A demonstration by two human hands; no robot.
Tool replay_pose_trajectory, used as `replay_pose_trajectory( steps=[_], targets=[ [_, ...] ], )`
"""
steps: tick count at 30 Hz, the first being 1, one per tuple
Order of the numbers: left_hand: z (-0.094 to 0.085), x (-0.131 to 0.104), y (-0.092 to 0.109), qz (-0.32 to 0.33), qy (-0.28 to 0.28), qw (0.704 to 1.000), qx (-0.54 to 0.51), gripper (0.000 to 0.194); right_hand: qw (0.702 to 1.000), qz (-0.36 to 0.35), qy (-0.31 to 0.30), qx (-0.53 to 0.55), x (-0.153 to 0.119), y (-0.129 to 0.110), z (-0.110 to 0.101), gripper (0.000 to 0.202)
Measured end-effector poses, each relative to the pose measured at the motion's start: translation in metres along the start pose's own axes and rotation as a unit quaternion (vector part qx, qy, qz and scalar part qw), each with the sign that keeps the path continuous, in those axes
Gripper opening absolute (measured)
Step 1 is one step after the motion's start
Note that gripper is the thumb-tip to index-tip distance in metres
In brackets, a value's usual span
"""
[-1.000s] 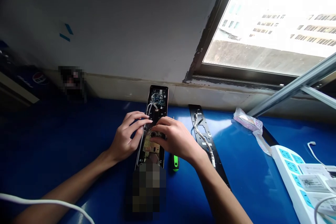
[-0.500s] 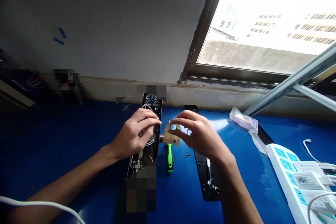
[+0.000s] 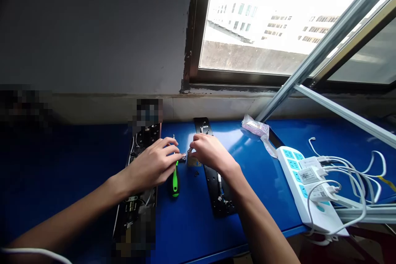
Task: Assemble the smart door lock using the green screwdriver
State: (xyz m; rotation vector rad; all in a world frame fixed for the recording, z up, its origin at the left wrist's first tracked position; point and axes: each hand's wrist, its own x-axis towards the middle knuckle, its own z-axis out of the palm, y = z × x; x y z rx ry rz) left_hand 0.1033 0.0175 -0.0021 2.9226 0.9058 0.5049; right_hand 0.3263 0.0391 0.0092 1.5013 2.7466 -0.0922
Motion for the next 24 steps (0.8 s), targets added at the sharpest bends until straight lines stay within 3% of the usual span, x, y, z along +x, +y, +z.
replay_pose_trajectory(
  steps=[9,17,20,24],
  targets=[
    [0.004,0.000,0.001,0.008,-0.012,1.000,0.021,0.023,0.998,0.009,-0.054,-0.011,0.010,0.005,0.008,0.008],
    [-0.003,-0.006,-0.001,0.000,-0.001,1.000,0.007,0.021,0.998,0.010,-0.054,0.004,0.011,0.006,0.010,0.011],
    [-0.009,-0.013,-0.005,0.009,0.043,0.999,-0.013,0.021,0.999,0.010,-0.036,0.019,0.008,0.005,0.008,0.016],
    [-0.014,-0.033,-0.014,-0.022,0.165,0.984,-0.055,0.024,0.999,-0.005,0.007,0.048,0.006,-0.006,-0.006,0.025]
  ],
)
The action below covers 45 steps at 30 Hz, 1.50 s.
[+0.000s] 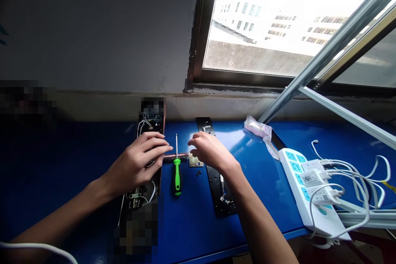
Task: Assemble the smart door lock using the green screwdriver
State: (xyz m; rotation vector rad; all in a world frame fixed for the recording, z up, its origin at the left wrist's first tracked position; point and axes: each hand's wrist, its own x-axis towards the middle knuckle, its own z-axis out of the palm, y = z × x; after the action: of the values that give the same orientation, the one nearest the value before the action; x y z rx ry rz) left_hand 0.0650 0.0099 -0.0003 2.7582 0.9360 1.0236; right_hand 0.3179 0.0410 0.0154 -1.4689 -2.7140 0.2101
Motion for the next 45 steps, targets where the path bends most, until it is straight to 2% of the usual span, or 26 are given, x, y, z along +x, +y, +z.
replay_pose_trajectory(
  steps=[3,6,9,11,15,19,25,28,30,33,36,38,42,45],
  targets=[
    [-0.003,-0.019,-0.011,-0.067,0.088,0.994,-0.014,0.029,0.998,-0.024,0.041,0.027,0.002,-0.022,-0.011,0.022],
    [0.001,-0.038,-0.020,-0.112,0.131,0.985,-0.009,0.035,0.994,-0.058,0.075,0.058,0.007,-0.048,-0.015,0.021],
    [0.006,-0.050,-0.026,-0.116,0.139,0.983,-0.021,0.039,0.981,-0.121,0.109,0.103,0.015,-0.070,-0.013,0.022],
    [0.008,-0.054,-0.027,-0.112,0.138,0.984,-0.026,0.040,0.977,-0.151,0.104,0.105,0.021,-0.079,-0.010,0.023],
    [0.007,-0.056,-0.027,-0.105,0.139,0.984,-0.031,0.034,0.981,-0.157,0.074,0.086,0.030,-0.089,-0.007,0.022],
    [0.007,-0.058,-0.026,-0.106,0.135,0.984,-0.041,0.032,0.980,-0.164,0.071,0.085,0.032,-0.091,-0.004,0.018],
    [0.006,-0.058,-0.025,-0.109,0.131,0.985,-0.038,0.031,0.972,-0.170,0.105,0.123,0.025,-0.081,-0.007,0.018],
    [0.000,-0.051,-0.021,-0.105,0.129,0.986,-0.030,0.029,0.975,-0.126,0.114,0.142,0.012,-0.064,-0.014,0.018],
    [-0.004,-0.040,-0.016,-0.089,0.115,0.989,-0.026,0.028,0.983,-0.083,0.097,0.133,0.001,-0.049,-0.019,0.017],
    [-0.006,-0.019,-0.007,-0.035,0.045,0.998,-0.022,0.025,0.994,-0.016,0.051,0.096,-0.013,-0.025,-0.021,0.015],
    [0.002,0.002,0.001,0.018,-0.043,0.999,0.000,0.023,0.997,0.012,0.016,0.072,-0.021,-0.005,-0.013,0.013],
    [0.012,0.011,0.004,0.033,-0.077,0.996,0.009,0.022,0.998,0.019,-0.004,0.065,-0.023,0.003,-0.005,0.013],
    [0.029,0.016,0.006,0.037,-0.100,0.994,0.014,0.023,0.998,0.025,-0.027,0.058,-0.021,0.007,0.008,0.016],
    [0.034,0.015,0.005,0.040,-0.101,0.994,0.019,0.022,0.998,0.026,-0.035,0.054,-0.020,0.006,0.013,0.017]
  ],
)
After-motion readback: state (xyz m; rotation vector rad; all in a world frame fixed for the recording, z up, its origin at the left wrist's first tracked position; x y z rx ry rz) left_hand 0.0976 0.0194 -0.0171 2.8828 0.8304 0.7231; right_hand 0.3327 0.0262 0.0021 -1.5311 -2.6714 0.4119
